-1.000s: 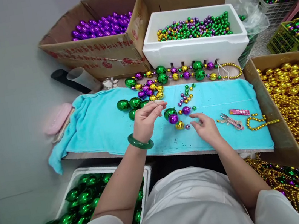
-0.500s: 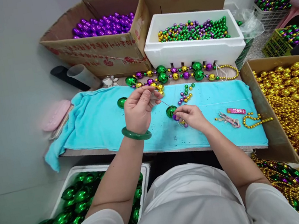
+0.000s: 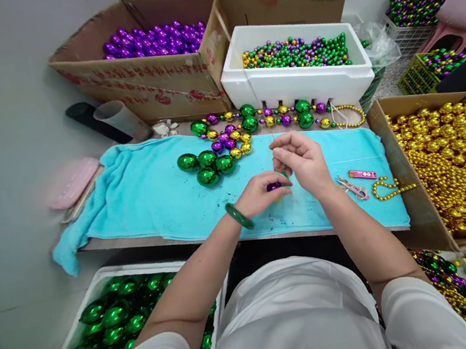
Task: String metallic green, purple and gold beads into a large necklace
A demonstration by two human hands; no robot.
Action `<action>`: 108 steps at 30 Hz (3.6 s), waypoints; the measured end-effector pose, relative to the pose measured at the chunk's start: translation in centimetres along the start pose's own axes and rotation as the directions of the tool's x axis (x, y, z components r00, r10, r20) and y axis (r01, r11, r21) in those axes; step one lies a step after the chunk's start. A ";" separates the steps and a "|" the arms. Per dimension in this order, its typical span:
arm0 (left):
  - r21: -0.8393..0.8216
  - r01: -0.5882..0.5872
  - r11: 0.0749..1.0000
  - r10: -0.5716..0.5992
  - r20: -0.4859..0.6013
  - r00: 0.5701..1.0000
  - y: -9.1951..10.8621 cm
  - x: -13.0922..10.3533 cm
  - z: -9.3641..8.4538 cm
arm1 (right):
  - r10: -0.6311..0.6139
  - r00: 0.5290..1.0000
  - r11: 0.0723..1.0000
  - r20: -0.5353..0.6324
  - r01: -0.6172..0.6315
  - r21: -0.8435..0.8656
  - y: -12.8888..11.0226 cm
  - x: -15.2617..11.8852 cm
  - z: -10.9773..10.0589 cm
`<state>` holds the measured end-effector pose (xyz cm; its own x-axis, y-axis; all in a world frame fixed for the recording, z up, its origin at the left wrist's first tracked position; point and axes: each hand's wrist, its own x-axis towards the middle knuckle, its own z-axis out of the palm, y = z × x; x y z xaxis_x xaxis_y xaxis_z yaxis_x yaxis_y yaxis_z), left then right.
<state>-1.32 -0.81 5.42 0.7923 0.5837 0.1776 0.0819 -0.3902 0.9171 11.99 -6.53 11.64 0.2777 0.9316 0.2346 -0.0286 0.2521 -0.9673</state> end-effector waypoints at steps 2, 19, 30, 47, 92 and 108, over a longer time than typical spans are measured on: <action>0.125 -0.003 0.992 0.003 0.001 1.000 -0.4 -0.3 0.4 | -0.096 0.994 0.995 -0.047 0.095 -0.010 -1.7 0.0 -0.7; -0.543 0.066 0.837 -0.236 -0.251 0.939 2.3 -1.5 -2.0 | 0.140 0.988 0.972 0.062 -0.126 -0.197 2.5 -1.2 1.4; -0.641 -0.014 0.768 -0.362 -0.452 0.815 0.1 -1.3 -1.6 | 0.303 0.948 0.942 0.094 -0.283 -0.183 4.7 -0.5 -0.3; -0.463 -0.125 0.877 -0.297 -0.728 0.618 6.0 -2.6 -14.2 | 0.406 0.910 0.307 -0.085 -0.223 -0.925 11.0 2.6 -14.6; 0.262 0.145 0.954 -0.164 0.052 0.985 -1.1 -0.1 0.7 | 0.268 0.954 0.958 -0.133 -0.249 0.144 9.3 -5.8 -2.5; 0.818 -0.049 0.573 -0.160 0.170 0.972 -5.8 13.4 0.7 | 0.417 0.894 0.894 -0.162 -0.372 0.252 10.0 -6.0 -4.4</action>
<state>9.28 8.76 2.24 0.8602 0.5087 -0.0351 0.5027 -0.8346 0.2250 14.27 -10.74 0.12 0.3922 0.8956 -0.2097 -0.3704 -0.0549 -0.9272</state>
